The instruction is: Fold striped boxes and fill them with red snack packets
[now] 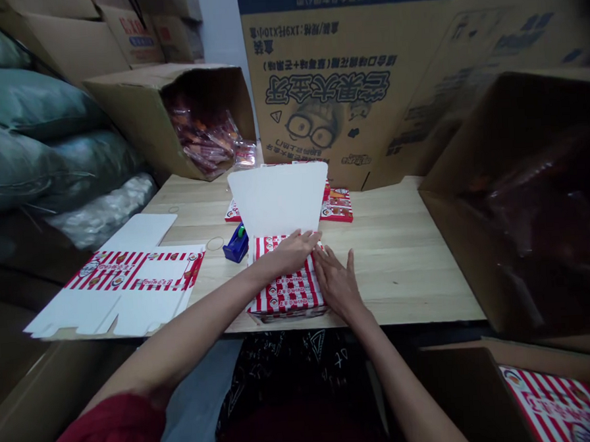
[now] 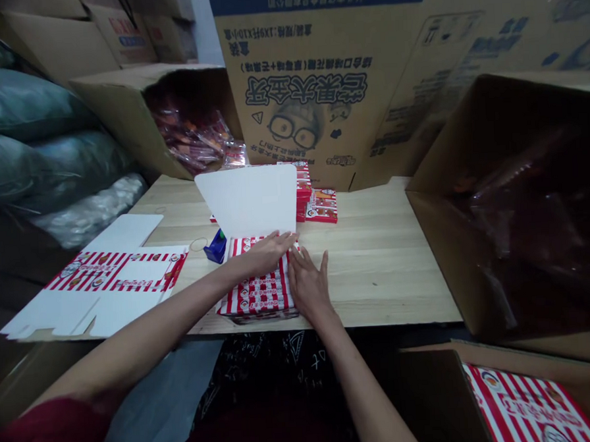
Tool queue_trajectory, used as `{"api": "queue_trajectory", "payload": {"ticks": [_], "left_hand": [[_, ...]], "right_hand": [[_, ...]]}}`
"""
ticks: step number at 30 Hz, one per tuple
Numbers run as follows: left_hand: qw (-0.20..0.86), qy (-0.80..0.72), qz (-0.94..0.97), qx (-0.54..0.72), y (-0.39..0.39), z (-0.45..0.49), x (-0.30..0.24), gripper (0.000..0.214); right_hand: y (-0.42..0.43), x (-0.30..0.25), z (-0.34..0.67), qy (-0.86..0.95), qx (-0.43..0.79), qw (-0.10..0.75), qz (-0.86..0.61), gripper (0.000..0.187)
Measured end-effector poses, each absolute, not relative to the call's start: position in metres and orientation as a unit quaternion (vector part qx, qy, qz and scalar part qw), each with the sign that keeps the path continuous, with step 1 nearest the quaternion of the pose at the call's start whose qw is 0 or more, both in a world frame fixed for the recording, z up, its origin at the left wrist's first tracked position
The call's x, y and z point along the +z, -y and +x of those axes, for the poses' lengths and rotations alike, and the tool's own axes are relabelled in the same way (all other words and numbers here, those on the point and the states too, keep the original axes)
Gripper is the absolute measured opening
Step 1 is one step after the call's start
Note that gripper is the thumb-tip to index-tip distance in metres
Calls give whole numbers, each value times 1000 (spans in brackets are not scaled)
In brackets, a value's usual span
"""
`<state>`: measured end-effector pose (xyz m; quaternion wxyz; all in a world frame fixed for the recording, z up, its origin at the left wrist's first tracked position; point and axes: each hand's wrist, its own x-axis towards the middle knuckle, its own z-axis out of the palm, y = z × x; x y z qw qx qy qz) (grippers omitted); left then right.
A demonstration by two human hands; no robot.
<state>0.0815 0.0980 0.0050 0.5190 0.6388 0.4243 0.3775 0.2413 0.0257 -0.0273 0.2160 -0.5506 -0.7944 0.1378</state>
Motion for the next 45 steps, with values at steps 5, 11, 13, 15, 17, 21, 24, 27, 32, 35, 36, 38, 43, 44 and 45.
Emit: {"api": "queue_trajectory", "payload": {"ticks": [5, 11, 13, 15, 17, 21, 24, 27, 32, 35, 36, 38, 43, 44, 45], "left_hand": [[465, -400, 683, 397, -97, 80, -12, 52], [390, -434, 720, 375, -99, 85, -12, 55], [375, -437, 745, 336, -92, 83, -2, 62], [366, -411, 767, 329, -77, 70, 9, 66], [355, -387, 758, 387, -61, 47, 17, 59], [327, -437, 524, 653, -54, -13, 12, 40], [411, -461, 396, 679, -71, -38, -9, 55], [521, -449, 417, 595, -83, -35, -33, 57], [575, -437, 431, 542, -85, -26, -55, 48], [559, -443, 450, 537, -86, -35, -56, 33], [553, -444, 459, 535, -86, -39, -55, 29], [547, -443, 478, 526, -84, -46, -51, 25], [561, -438, 504, 489, -74, -53, -36, 41], [560, -443, 504, 485, -74, -52, -34, 42], [556, -452, 503, 483, -75, -49, -34, 41]], "right_hand": [[26, -29, 250, 796, 151, 215, -546, 56], [60, -32, 257, 774, 179, 260, -549, 52], [65, -30, 262, 757, 210, 297, -542, 49], [66, -29, 272, 726, 255, 354, -532, 44], [54, -31, 285, 683, 317, 416, -511, 41], [-11, -38, 297, 552, 405, 537, -492, 33], [-69, -47, 281, 480, 501, 562, -451, 50], [-102, -58, 259, 459, 628, 497, -383, 59], [-113, -66, 256, 502, 654, 451, -342, 50], [-115, -65, 266, 531, 622, 446, -364, 35], [-115, -64, 268, 534, 615, 447, -369, 33], [-113, -61, 272, 543, 603, 445, -378, 32], [-109, -49, 271, 565, 574, 435, -403, 37], [-110, -47, 268, 566, 562, 438, -414, 37], [-112, -46, 263, 564, 549, 444, -429, 36]]}}
